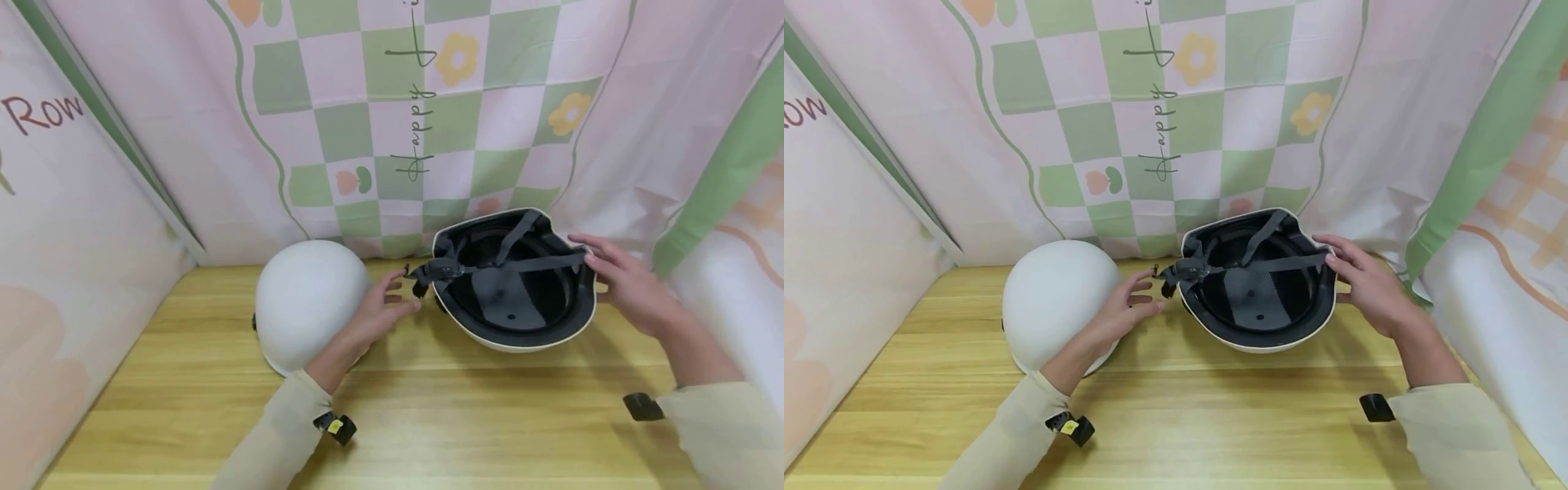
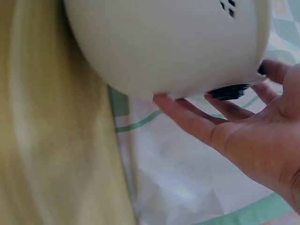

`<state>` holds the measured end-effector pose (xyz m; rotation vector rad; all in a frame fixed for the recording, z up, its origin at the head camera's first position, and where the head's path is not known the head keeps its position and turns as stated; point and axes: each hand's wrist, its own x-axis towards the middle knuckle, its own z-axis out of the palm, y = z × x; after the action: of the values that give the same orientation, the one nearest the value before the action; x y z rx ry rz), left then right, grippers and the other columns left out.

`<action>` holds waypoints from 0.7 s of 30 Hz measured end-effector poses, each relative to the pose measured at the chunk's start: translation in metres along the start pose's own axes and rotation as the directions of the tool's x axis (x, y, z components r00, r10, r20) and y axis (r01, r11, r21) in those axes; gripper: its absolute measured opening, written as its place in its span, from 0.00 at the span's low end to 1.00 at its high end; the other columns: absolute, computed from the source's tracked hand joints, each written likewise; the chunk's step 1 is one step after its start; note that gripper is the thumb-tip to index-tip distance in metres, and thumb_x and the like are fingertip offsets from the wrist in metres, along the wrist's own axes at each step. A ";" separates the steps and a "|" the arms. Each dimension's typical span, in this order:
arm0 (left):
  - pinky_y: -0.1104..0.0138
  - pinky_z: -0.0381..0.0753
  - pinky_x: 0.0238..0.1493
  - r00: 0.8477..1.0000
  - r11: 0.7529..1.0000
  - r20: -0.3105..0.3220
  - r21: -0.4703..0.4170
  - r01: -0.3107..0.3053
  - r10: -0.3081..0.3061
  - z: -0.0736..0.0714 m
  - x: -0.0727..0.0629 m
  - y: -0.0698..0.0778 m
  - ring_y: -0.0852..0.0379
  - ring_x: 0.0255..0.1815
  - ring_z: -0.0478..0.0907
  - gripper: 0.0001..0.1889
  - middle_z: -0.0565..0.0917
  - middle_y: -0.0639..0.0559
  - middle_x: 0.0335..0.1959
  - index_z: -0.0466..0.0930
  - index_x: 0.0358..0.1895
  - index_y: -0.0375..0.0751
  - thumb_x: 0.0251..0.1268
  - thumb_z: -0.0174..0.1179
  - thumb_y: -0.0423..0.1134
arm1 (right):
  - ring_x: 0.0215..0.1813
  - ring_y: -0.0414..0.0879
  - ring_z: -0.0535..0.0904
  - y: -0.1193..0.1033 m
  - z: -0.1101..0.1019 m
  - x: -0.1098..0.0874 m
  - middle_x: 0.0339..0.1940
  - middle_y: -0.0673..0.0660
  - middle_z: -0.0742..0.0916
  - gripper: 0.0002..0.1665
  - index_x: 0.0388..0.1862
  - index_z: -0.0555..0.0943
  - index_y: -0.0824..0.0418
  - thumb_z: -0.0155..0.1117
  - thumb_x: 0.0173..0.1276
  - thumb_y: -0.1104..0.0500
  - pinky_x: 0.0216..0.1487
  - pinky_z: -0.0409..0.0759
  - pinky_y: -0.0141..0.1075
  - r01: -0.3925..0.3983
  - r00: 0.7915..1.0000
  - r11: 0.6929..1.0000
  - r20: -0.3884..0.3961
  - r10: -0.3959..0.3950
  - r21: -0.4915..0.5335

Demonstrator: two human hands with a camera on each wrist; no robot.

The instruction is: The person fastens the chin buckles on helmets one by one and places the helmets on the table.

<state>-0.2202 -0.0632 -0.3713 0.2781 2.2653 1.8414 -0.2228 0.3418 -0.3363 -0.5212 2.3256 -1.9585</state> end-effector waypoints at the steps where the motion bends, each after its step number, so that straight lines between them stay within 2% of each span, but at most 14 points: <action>1: 0.47 0.76 0.58 1.000 1.000 -0.005 -0.008 -0.001 0.001 0.000 0.000 0.000 0.36 0.70 0.65 0.39 0.62 0.36 0.73 0.59 0.78 0.49 0.65 0.67 0.40 | 0.50 0.35 0.80 0.002 0.001 -0.001 0.62 0.43 0.74 0.22 0.73 0.69 0.45 0.44 0.84 0.57 0.40 0.84 0.34 -0.007 1.000 1.000 0.003 0.007 -0.001; 6: 0.47 0.75 0.60 0.999 0.998 -0.031 -0.042 -0.043 0.042 0.001 0.003 0.000 0.35 0.69 0.66 0.43 0.65 0.36 0.72 0.53 0.80 0.48 0.66 0.66 0.38 | 0.55 0.34 0.79 0.011 0.007 -0.003 0.66 0.50 0.71 0.24 0.74 0.68 0.51 0.47 0.82 0.58 0.42 0.84 0.35 0.003 1.000 1.000 0.006 -0.003 0.004; 9: 0.47 0.73 0.62 0.997 0.997 -0.053 -0.057 -0.060 0.057 0.003 0.004 0.002 0.37 0.68 0.69 0.44 0.68 0.38 0.71 0.49 0.80 0.48 0.66 0.66 0.38 | 0.56 0.33 0.78 0.012 0.010 -0.002 0.67 0.50 0.72 0.25 0.74 0.67 0.53 0.49 0.82 0.60 0.42 0.84 0.34 0.031 1.000 1.000 0.003 -0.031 -0.004; 14: 0.51 0.73 0.63 0.994 0.992 -0.092 -0.100 -0.072 0.063 0.005 0.005 0.005 0.41 0.66 0.71 0.46 0.70 0.39 0.70 0.46 0.81 0.44 0.66 0.66 0.37 | 0.54 0.36 0.80 0.011 0.013 -0.002 0.65 0.48 0.76 0.25 0.74 0.67 0.58 0.50 0.80 0.65 0.39 0.85 0.37 0.072 0.997 0.997 0.030 -0.073 0.038; 19: 0.56 0.77 0.57 0.986 0.980 -0.135 -0.157 -0.118 0.097 0.005 0.004 0.006 0.42 0.62 0.74 0.42 0.73 0.38 0.67 0.53 0.78 0.39 0.65 0.66 0.33 | 0.53 0.39 0.82 0.011 0.016 -0.004 0.64 0.48 0.79 0.27 0.75 0.66 0.59 0.49 0.80 0.68 0.38 0.85 0.40 0.078 0.994 0.995 0.076 -0.084 0.068; 21: 0.56 0.78 0.55 0.983 0.970 -0.144 -0.195 -0.145 0.118 0.005 0.004 0.006 0.42 0.59 0.76 0.40 0.74 0.37 0.66 0.56 0.77 0.38 0.64 0.65 0.31 | 0.53 0.38 0.81 0.010 0.017 -0.005 0.64 0.47 0.79 0.27 0.75 0.65 0.59 0.48 0.79 0.69 0.38 0.85 0.39 0.085 0.993 0.996 0.082 -0.086 0.019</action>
<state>-0.2222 -0.0561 -0.3663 0.2866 2.1620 2.2025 -0.2164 0.3284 -0.3504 -0.6979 2.2725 -1.9483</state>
